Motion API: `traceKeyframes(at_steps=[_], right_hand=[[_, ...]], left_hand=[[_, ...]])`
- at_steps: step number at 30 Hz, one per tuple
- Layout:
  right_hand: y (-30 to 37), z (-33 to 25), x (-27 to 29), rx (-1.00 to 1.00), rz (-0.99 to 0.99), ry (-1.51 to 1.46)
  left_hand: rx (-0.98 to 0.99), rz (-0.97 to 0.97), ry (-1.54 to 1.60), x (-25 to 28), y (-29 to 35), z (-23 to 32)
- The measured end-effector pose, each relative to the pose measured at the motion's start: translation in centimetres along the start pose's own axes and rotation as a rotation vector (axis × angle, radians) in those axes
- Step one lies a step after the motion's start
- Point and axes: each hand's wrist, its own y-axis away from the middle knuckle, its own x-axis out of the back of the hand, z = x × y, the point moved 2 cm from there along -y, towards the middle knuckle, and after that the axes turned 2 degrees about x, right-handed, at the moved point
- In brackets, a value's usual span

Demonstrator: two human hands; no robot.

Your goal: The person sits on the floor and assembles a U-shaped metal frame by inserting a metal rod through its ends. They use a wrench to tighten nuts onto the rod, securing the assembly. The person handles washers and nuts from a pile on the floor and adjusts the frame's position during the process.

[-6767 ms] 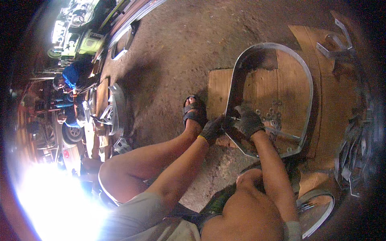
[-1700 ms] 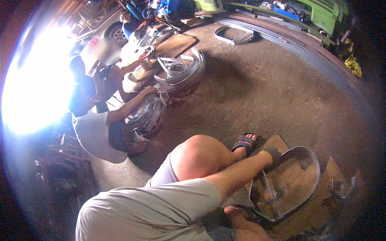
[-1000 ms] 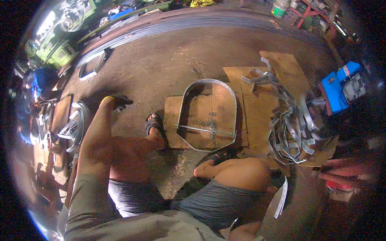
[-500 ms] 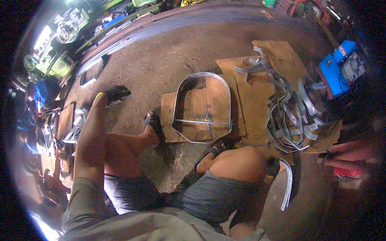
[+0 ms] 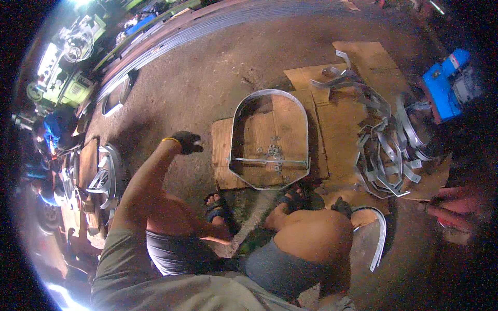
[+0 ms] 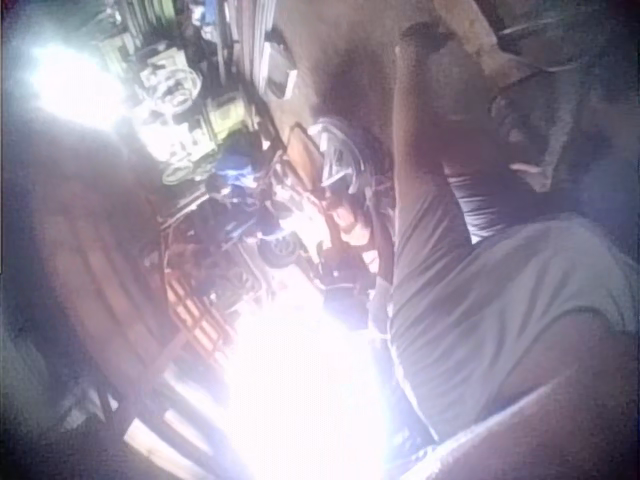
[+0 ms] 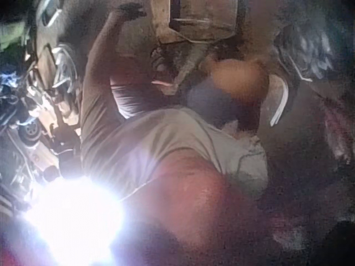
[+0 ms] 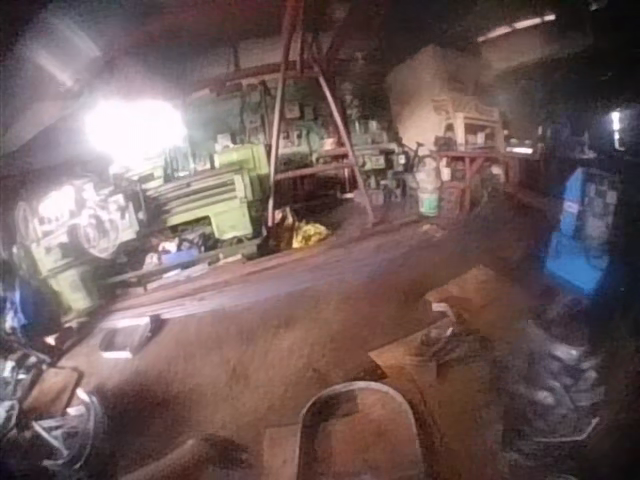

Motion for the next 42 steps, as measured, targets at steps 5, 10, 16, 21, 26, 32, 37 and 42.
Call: traceKeyframes(at_steps=[5,10,16,21,26,32,37,42], right_hand=[[-3.5,-5.7,0.3,0.025,-0.079,0.012],[-10.6,-12.4,-1.4,0.045,-0.033,0.125],[-17.3,-7.6,-3.8,0.004,0.296,0.493],[-18.1,-7.5,-6.5,0.096,0.469,0.197],[-18.0,-7.5,-6.3,0.098,0.380,0.073],[-19.5,-5.2,-7.2,0.031,0.370,0.010],[-20.2,-5.0,-7.4,0.102,0.409,-0.046],[-21.2,-5.3,-5.9,0.212,0.424,-0.076]], left_hand=[[-0.073,0.026,0.045,-6.3,-6.6,1.6],[0.152,0.129,0.678,-15.4,-12.5,3.3],[0.241,0.104,1.013,-18.4,-14.5,11.1],[0.358,0.256,0.810,-17.6,-14.4,11.6],[0.268,0.301,0.922,-18.1,-14.4,10.9],[0.200,0.440,0.878,-18.4,-14.3,10.7],[0.196,0.524,0.833,-15.5,-14.6,10.2],[0.154,0.529,0.816,-14.3,-16.9,10.1]])
